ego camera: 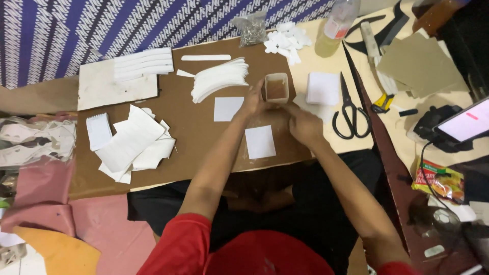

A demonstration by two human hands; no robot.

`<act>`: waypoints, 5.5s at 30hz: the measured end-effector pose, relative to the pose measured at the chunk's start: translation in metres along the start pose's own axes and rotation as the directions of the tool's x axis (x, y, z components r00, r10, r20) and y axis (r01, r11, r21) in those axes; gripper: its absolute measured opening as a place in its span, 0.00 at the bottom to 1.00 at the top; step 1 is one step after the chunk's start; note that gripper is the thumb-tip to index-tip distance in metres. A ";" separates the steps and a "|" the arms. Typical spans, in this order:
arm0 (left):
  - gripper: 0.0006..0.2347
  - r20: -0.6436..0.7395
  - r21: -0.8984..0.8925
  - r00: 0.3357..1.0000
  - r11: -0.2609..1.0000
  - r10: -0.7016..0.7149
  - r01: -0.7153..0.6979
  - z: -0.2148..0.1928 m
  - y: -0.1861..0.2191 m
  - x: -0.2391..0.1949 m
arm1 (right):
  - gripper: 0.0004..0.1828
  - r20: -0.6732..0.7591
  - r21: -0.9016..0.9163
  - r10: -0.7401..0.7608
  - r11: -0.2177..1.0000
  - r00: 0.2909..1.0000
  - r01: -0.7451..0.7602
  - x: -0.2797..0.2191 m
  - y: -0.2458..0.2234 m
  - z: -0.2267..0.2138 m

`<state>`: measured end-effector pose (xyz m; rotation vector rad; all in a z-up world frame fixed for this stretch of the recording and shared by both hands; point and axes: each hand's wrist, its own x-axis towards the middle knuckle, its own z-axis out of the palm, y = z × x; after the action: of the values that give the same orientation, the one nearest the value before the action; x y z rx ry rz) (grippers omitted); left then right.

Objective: The person sits on the floor and glues small white paper strips onto square white paper sheets. They apply glue from a small container using a brush, place the strips, and press them down to adhere. The person repeats this process, stacking the finished pieces on the table.

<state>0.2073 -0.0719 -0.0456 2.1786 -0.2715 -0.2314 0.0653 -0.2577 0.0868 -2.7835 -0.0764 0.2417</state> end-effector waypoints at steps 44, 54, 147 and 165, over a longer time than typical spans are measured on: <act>0.07 -0.460 0.443 0.881 0.889 0.113 0.118 -0.098 -0.055 -0.054 | 0.15 -0.486 0.464 0.174 0.882 0.857 0.084 -0.047 0.028 0.057; 0.08 -0.263 0.770 0.893 0.637 0.365 -0.034 -0.146 -0.052 -0.047 | 0.27 -0.539 0.257 0.016 0.955 0.842 0.147 -0.076 0.046 0.072; 0.06 -0.276 -0.207 0.906 0.940 -0.322 0.271 -0.023 -0.021 -0.158 | 0.28 -0.026 0.982 0.341 0.185 0.940 -0.040 -0.009 -0.008 0.089; 0.09 -0.244 -0.223 0.904 0.928 -0.351 0.299 -0.023 -0.031 -0.146 | 0.24 -0.063 0.952 0.422 0.297 0.904 -0.072 -0.013 -0.015 0.094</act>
<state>0.0765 0.0045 -0.0480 2.0333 0.2704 -0.1245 0.0359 -0.2135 0.0064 -1.5534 0.4633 -0.0901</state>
